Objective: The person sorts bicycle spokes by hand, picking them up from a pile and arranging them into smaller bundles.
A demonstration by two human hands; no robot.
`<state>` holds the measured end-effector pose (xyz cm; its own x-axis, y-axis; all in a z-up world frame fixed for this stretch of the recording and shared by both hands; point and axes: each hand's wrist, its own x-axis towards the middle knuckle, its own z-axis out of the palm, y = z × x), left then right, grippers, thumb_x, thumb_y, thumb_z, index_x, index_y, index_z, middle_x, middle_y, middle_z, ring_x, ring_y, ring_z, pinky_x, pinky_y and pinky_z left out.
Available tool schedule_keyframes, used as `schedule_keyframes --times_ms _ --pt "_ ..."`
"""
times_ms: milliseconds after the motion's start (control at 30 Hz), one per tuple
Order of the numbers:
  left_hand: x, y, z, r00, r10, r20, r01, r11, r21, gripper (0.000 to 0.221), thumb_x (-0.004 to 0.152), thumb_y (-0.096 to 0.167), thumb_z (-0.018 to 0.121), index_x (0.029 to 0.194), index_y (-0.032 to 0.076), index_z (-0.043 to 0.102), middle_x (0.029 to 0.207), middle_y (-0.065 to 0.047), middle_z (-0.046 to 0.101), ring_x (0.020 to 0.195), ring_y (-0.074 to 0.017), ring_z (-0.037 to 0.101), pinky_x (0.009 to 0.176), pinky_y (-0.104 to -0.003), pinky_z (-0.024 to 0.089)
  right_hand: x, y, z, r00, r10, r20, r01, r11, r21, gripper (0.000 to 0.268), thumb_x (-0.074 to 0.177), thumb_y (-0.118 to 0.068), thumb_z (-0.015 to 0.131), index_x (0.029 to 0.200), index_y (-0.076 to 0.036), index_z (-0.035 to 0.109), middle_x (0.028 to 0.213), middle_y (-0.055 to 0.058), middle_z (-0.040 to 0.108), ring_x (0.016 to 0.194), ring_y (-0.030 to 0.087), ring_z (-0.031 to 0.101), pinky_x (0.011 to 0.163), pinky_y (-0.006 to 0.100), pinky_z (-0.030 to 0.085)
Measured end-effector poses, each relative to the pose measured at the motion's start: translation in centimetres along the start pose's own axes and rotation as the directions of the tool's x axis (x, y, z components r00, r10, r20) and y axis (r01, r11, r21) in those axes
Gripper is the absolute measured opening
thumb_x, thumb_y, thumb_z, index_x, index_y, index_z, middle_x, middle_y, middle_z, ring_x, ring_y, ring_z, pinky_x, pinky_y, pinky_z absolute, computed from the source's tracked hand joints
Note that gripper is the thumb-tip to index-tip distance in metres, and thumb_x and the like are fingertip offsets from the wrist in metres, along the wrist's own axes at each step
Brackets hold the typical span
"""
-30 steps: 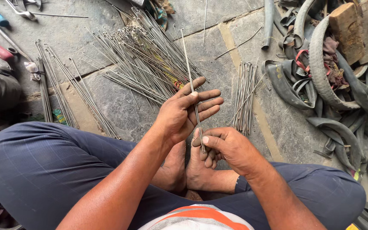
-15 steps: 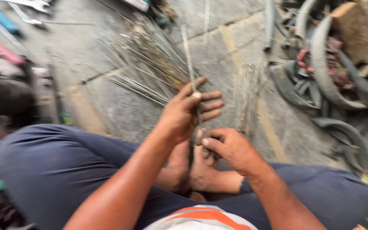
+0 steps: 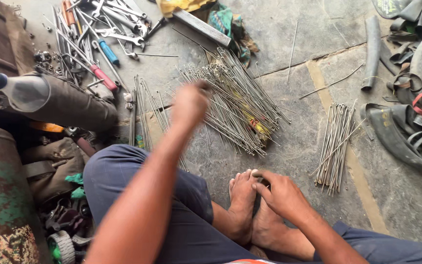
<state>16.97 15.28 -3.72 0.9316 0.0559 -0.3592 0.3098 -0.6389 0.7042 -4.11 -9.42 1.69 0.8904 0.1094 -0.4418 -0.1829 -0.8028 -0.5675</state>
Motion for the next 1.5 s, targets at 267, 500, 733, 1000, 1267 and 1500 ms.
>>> schedule_keyframes --times_ms 267,500,733,1000,1267,1500 --pt "8.2 -17.6 -6.8 0.809 -0.573 -0.134 0.543 0.638 0.546 0.041 0.09 0.018 0.075 0.128 0.004 0.07 0.134 -0.02 0.067 0.124 -0.0347 0.065 0.1 -0.044 0.055 -0.5 2.1 1.1 0.996 -0.01 0.091 0.02 0.994 -0.105 0.043 0.085 -0.03 0.071 0.124 -0.013 0.066 0.109 0.017 0.073 0.104 0.038 0.067 0.089 0.048 0.055" --pt "8.3 -17.9 -5.8 0.714 -0.67 -0.204 0.652 0.529 0.543 0.048 0.087 0.021 0.079 0.132 0.007 0.068 0.144 -0.014 0.059 0.132 -0.0294 0.057 0.103 -0.042 0.051 0.3 3.2 0.6 0.989 -0.04 0.141 0.059 0.99 -0.132 0.034 0.088 -0.03 0.069 0.117 -0.012 0.066 0.106 0.016 0.072 0.103 0.037 0.068 0.088 0.049 0.054" --pt "8.2 -17.7 -5.5 0.692 -0.675 -0.256 0.69 0.515 0.509 0.039 0.09 0.018 0.073 0.127 0.007 0.072 0.14 -0.014 0.065 0.128 -0.0299 0.061 0.098 -0.043 0.055 1.7 3.1 0.6 0.976 0.019 0.219 0.017 0.987 -0.162 0.041 0.088 -0.03 0.068 0.125 -0.013 0.062 0.104 0.015 0.073 0.101 0.038 0.067 0.088 0.05 0.054" --pt "9.7 -12.2 0.1 0.672 -0.691 0.265 0.73 0.679 -0.079 0.049 0.095 0.043 0.071 0.103 -0.005 0.07 0.101 -0.028 0.076 0.08 -0.0362 0.077 0.068 -0.046 0.065 2.1 3.5 1.4 0.96 0.07 0.271 -0.024 0.985 -0.171 0.04 0.089 -0.031 0.069 0.123 -0.012 0.062 0.108 0.015 0.072 0.105 0.037 0.067 0.09 0.05 0.054" --pt "4.0 -6.5 6.6 0.741 -0.66 -0.121 0.666 0.746 0.013 0.056 0.081 0.057 0.08 0.1 0.005 0.077 0.111 -0.021 0.075 0.099 -0.0374 0.072 0.084 -0.048 0.058 1.9 3.5 2.1 0.974 -0.067 0.216 0.096 0.987 -0.131 0.039 0.084 -0.026 0.072 0.119 -0.011 0.063 0.108 0.017 0.072 0.104 0.04 0.066 0.089 0.052 0.053" --pt "4.9 -7.4 8.7 0.711 -0.664 -0.231 0.671 0.739 -0.059 0.036 0.077 0.033 0.08 0.099 0.004 0.079 0.113 -0.021 0.074 0.105 -0.0383 0.072 0.092 -0.047 0.058 1.9 3.0 2.1 0.955 0.036 0.294 0.02 0.983 -0.185 0.038 0.087 -0.027 0.07 0.121 -0.012 0.06 0.104 0.016 0.07 0.101 0.038 0.067 0.087 0.051 0.054"
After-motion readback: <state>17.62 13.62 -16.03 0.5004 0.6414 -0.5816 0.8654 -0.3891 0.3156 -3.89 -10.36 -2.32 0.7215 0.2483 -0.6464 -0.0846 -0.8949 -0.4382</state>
